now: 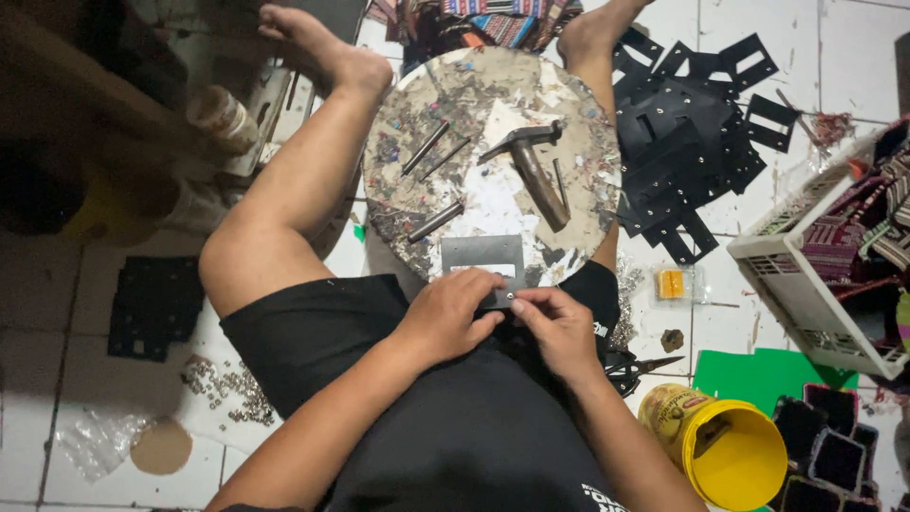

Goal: Attaching metal rivets to black leather pieces using a hammer and a setting tool on a circular wooden block.

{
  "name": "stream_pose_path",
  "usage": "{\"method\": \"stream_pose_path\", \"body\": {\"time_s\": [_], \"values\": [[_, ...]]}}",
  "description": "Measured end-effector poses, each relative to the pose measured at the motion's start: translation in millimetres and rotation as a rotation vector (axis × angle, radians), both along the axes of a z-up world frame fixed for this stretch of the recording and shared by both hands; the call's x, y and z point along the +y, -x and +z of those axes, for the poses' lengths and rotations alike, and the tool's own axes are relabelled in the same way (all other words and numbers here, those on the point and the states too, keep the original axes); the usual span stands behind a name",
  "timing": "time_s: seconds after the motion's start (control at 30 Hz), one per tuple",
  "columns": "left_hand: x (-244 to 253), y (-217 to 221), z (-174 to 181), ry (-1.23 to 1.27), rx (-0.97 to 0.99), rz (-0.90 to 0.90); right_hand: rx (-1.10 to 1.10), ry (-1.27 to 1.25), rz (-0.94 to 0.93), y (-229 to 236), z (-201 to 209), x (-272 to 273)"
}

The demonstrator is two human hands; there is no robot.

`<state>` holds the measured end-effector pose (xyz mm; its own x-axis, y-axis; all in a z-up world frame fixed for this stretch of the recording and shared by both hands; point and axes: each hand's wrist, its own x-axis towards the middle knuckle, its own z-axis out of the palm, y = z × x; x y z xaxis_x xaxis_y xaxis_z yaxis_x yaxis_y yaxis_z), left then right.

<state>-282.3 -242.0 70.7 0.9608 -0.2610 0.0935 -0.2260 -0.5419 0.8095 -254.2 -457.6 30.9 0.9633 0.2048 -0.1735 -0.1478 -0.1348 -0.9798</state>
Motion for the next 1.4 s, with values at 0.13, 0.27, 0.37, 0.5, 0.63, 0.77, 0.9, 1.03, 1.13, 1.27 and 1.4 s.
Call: {"method": "stream_pose_path", "body": {"time_s": [0.13, 0.27, 0.37, 0.5, 0.63, 0.77, 0.9, 1.03, 1.13, 1.27, 1.4], "values": [[0, -7, -4, -0.407, -0.156, -0.073, -0.023, 0.034, -0.123, -6, 9, -11], [-1, -3, -38, -0.453, -0.251, -0.03, 0.003, -0.051, -0.223, -8, 2, -26], [3, 0, -33, -0.21, -0.133, 0.103, 0.02, -0.114, -0.259, -10, 8, -29], [4, -3, 11, 0.442, 0.183, 0.295, 0.01, -0.193, -0.271, -9, 19, -22], [-6, 7, 24, 1.313, 0.478, 0.416, -0.034, -0.34, -0.18, -5, 52, -3], [-13, 18, 25, 1.441, 0.549, 0.433, 0.008, -0.493, -0.136, 0, 68, 10], [-13, 21, 7, 1.367, 0.527, 0.409, -0.002, -0.473, -0.173, -1, 34, -3], [-3, 25, -10, 0.724, 0.021, 0.492, -0.064, -0.369, -0.197, -2, 52, -1], [-11, 27, 24, 0.42, -0.107, 0.505, -0.129, -0.278, -0.167, -2, 56, 0], [-26, 25, 39, 0.439, -0.101, 0.291, -0.154, -0.238, -0.046, 7, 56, 5], [-23, 24, 37, 0.439, -0.083, 0.265, -0.112, -0.326, 0.041, 17, 68, 17]]}}
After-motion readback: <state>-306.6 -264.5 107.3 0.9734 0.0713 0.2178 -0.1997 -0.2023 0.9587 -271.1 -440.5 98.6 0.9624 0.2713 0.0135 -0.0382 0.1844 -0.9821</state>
